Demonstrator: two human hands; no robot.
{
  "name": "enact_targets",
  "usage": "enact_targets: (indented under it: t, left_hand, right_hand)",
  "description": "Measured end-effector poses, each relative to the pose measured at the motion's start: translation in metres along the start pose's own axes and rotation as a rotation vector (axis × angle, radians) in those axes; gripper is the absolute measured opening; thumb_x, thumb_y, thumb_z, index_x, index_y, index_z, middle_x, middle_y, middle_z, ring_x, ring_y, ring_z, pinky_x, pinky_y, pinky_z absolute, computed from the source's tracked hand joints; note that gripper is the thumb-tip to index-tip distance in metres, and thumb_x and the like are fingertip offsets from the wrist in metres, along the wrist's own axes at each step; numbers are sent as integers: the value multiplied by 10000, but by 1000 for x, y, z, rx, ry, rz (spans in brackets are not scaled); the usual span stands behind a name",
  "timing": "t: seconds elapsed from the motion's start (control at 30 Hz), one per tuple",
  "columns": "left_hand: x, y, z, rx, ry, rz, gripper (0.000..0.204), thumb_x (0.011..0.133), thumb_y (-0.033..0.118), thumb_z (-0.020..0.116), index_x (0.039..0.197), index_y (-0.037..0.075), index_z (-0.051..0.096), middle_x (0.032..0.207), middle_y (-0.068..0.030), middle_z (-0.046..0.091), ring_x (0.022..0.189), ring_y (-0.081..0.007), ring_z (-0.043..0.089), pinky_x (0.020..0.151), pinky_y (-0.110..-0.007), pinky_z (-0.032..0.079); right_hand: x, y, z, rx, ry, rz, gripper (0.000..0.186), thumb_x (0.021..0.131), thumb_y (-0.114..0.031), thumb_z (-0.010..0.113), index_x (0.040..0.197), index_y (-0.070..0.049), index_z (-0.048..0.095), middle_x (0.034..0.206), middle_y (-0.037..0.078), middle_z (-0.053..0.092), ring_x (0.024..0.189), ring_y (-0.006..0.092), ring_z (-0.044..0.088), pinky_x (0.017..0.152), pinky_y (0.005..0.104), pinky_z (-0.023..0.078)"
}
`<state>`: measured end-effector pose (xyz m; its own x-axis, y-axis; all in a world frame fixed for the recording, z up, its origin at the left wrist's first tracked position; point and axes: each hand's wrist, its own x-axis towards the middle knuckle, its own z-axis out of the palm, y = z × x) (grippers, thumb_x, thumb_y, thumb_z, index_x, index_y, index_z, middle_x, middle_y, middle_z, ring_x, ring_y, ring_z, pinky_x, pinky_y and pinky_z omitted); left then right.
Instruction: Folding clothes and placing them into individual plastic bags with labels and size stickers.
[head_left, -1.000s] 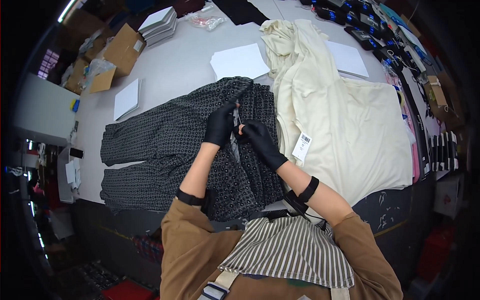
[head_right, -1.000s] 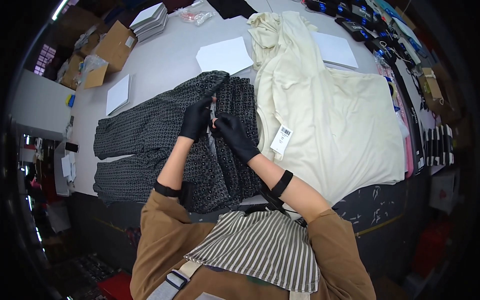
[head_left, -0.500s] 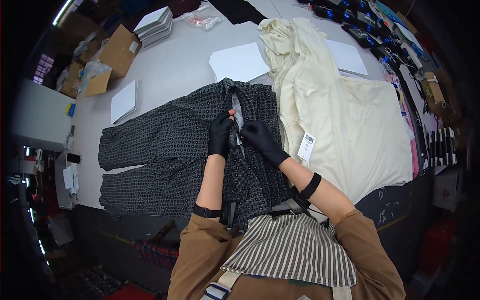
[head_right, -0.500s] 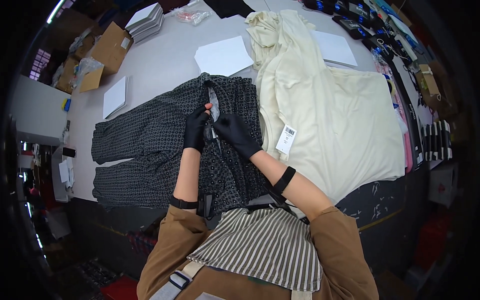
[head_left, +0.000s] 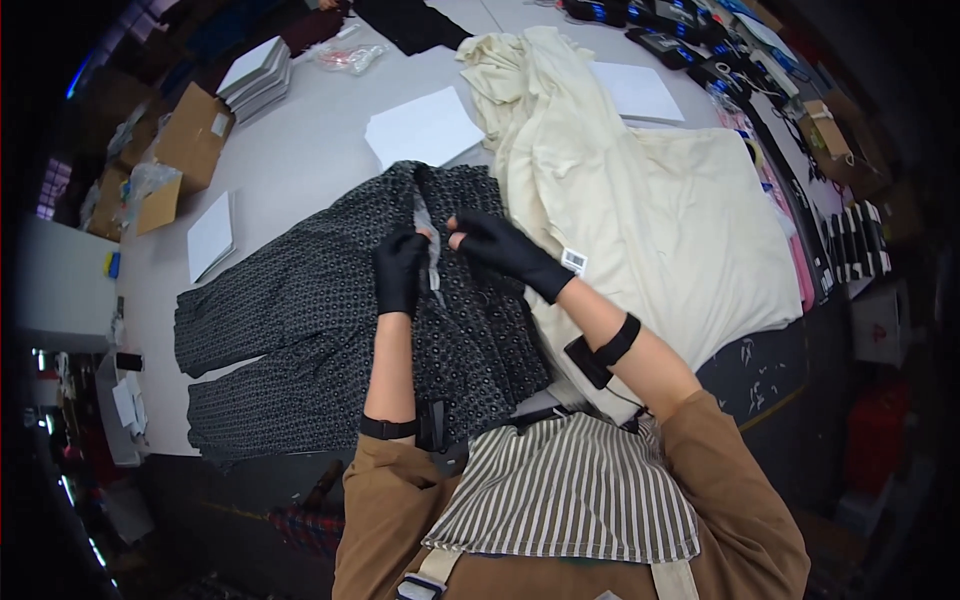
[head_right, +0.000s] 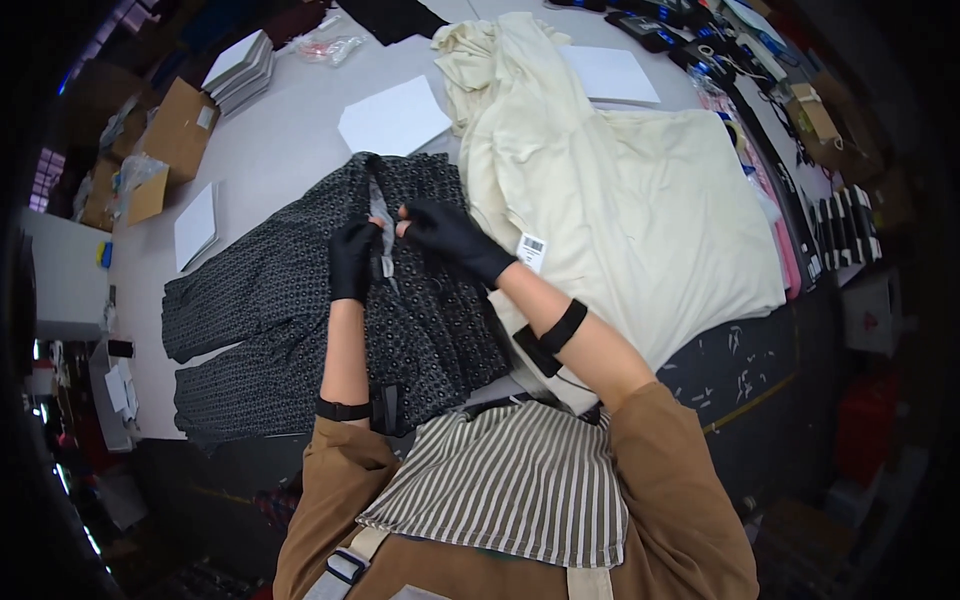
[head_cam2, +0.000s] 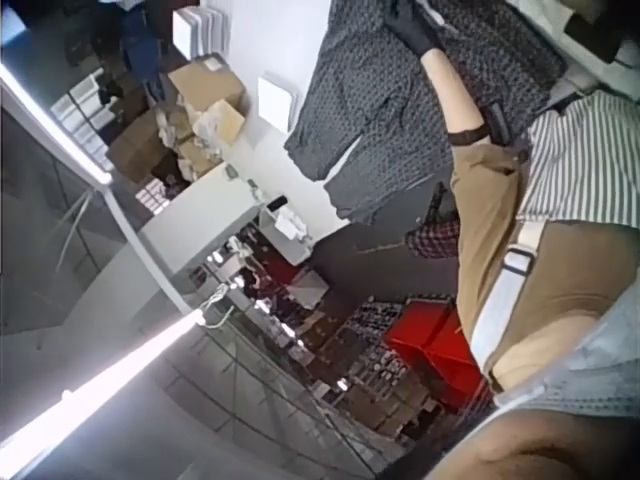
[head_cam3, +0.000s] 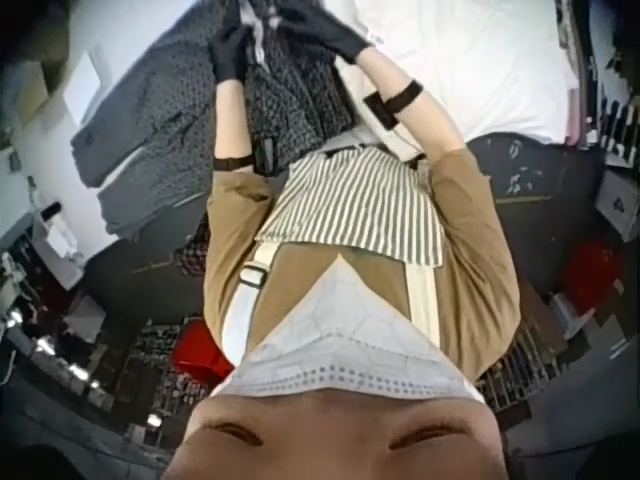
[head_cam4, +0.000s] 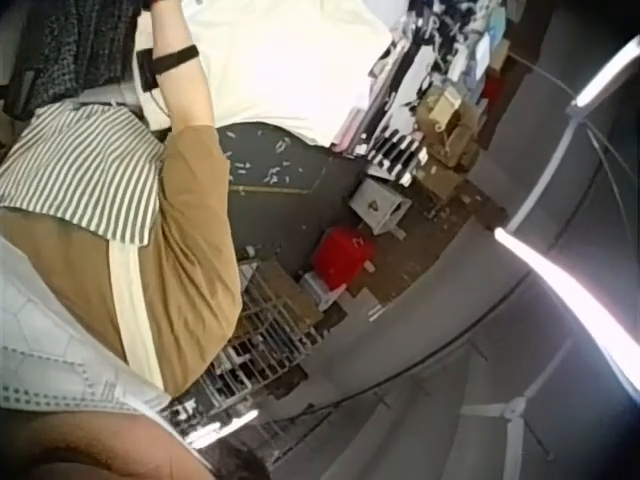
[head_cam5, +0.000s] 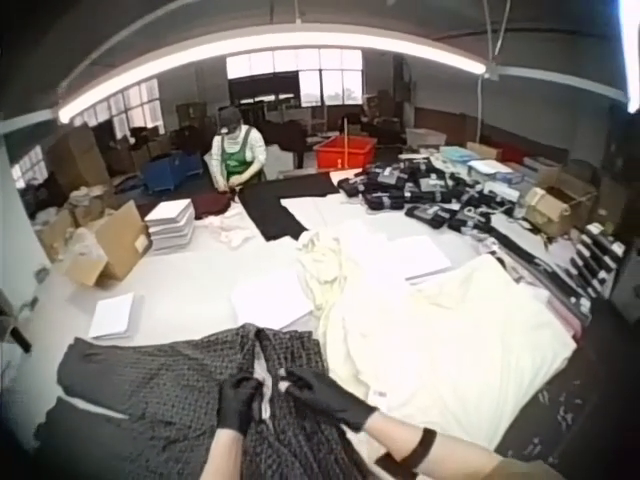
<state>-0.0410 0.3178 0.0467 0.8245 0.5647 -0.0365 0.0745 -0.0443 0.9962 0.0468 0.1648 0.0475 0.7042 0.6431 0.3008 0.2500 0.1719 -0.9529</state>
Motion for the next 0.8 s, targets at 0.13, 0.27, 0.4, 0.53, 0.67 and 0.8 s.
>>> enact_targets:
  t: [0.13, 0.27, 0.4, 0.53, 0.67, 0.8]
  left_hand:
    - [2, -1, 0, 59, -2, 45, 167, 795, 166, 655, 757, 5, 637, 674, 9, 556, 627, -79, 480, 587, -251, 378]
    - [3, -4, 1, 30, -2, 70, 173, 786, 169, 667, 747, 5, 627, 686, 20, 548, 627, -71, 464, 588, -247, 370]
    - [3, 7, 8, 67, -17, 85, 174, 800, 182, 661, 769, 13, 629, 710, -13, 578, 607, -110, 489, 602, -252, 381]
    - [-9, 43, 35, 844, 388, 976, 141, 816, 166, 644, 807, 25, 638, 742, -80, 620, 631, -166, 556, 623, -277, 424]
    - [-65, 65, 83, 341, -228, 368, 138, 853, 145, 602, 898, 19, 637, 719, -97, 608, 685, -153, 613, 627, -282, 461]
    - [-74, 44, 92, 341, -275, 291, 123, 851, 111, 591, 923, 21, 633, 760, -108, 628, 743, -200, 640, 648, -299, 471]
  right_hand:
    - [-41, -16, -128, -440, -37, 334, 342, 850, -328, 613, 993, -19, 585, 739, 41, 605, 582, 143, 526, 575, 295, 440]
    - [-143, -17, -141, -511, -211, 602, 327, 862, -272, 593, 1090, -43, 541, 758, 28, 594, 672, 105, 522, 613, 268, 439]
    - [-161, -39, -121, -510, -167, 586, 312, 878, -214, 571, 1136, -48, 516, 773, 31, 594, 705, 117, 539, 632, 265, 444]
    - [-126, -77, -110, 146, -17, 442, 285, 892, -157, 538, 1148, -33, 522, 839, 56, 630, 709, 135, 560, 661, 261, 455]
    - [-98, -89, -97, 258, -35, 326, 259, 901, -123, 512, 1135, -16, 536, 915, 91, 655, 721, 138, 589, 693, 257, 464]
    - [-93, -57, -89, 252, -13, 359, 255, 904, -130, 513, 1123, -8, 560, 915, 97, 668, 705, 114, 603, 657, 236, 469]
